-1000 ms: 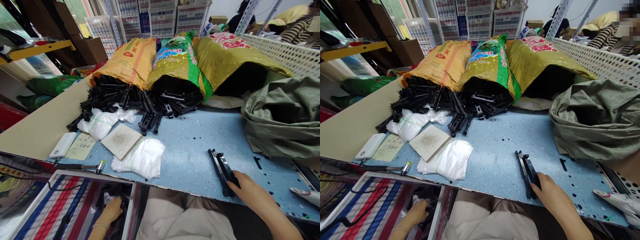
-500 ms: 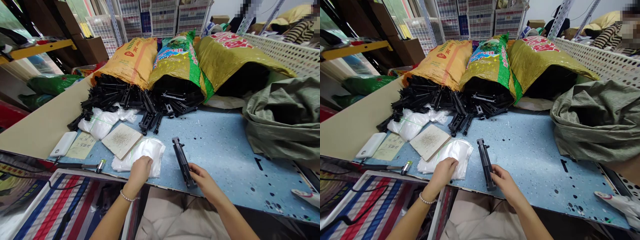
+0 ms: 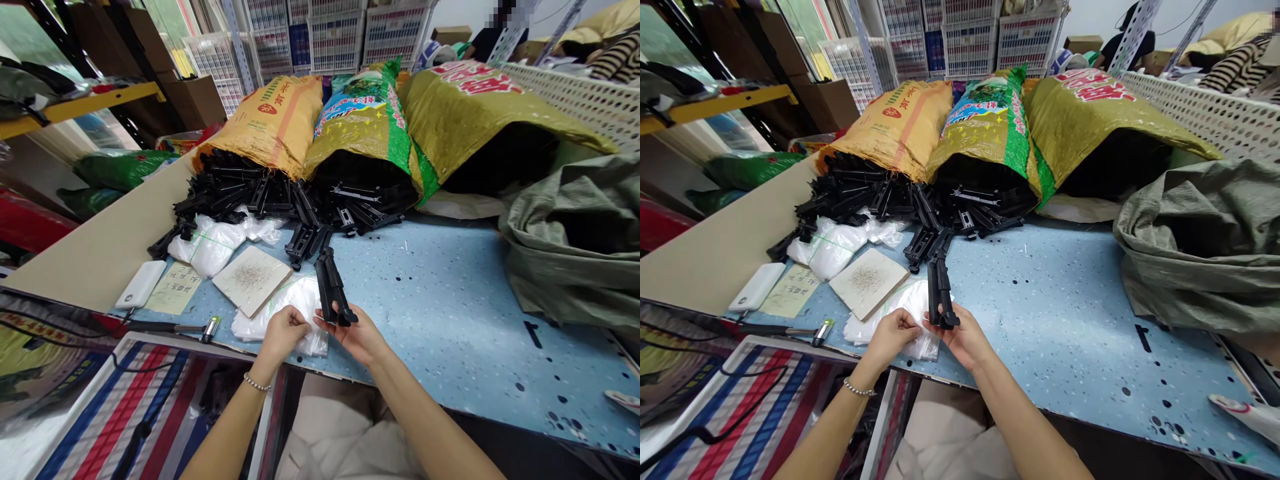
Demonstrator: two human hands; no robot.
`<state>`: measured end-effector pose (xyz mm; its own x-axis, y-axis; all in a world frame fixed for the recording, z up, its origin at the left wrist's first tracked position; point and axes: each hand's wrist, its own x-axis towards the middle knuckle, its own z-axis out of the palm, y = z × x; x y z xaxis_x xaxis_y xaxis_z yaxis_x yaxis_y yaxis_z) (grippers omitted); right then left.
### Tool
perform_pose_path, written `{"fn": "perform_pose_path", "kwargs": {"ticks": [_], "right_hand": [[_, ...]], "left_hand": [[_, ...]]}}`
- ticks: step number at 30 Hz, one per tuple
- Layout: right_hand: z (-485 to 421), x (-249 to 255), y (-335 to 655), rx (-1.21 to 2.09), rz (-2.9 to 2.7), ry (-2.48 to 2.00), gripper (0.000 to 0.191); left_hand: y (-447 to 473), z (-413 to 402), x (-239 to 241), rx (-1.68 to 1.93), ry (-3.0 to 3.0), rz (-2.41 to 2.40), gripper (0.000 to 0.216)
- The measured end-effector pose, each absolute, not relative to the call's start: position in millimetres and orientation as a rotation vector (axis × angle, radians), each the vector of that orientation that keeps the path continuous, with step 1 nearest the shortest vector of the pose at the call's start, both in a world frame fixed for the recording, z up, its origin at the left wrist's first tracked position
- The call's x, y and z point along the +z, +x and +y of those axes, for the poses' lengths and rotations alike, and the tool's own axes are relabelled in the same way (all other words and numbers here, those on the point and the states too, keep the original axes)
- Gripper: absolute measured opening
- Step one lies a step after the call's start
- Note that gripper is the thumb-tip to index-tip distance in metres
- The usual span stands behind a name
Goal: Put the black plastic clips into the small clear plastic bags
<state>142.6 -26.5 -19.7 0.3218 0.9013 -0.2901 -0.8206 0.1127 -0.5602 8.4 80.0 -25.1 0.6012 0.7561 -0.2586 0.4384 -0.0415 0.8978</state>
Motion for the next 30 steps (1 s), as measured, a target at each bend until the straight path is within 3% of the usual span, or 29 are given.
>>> {"fn": "perform_pose_path", "kwargs": {"ticks": [8, 14, 20, 27, 30], "right_hand": [[-20, -18, 142, 1.293, -0.143, -0.711, 0.027], [-12, -26, 143, 1.283, -0.143, -0.857, 0.032], [-32, -17, 139, 1.238, -0.145, -0.886, 0.026], [-98, -37, 123, 1.868, -0.066, -0.503, 0.043], [-94, -53, 115, 1.957, 0.08, -0.414, 0.046]], "left_hand": [[12, 70, -31, 0.415, 1.778, 1.044, 0.025], [-14, 75, 18, 0.483, 2.124, 0.927, 0.005], [-28, 75, 40, 0.151, 2.883, 0.915, 0.035], [-24, 89, 4, 0.355, 2.494, 0.776, 0.053], [-26, 75, 9, 0.332, 2.388, 0.719, 0.06]]}}
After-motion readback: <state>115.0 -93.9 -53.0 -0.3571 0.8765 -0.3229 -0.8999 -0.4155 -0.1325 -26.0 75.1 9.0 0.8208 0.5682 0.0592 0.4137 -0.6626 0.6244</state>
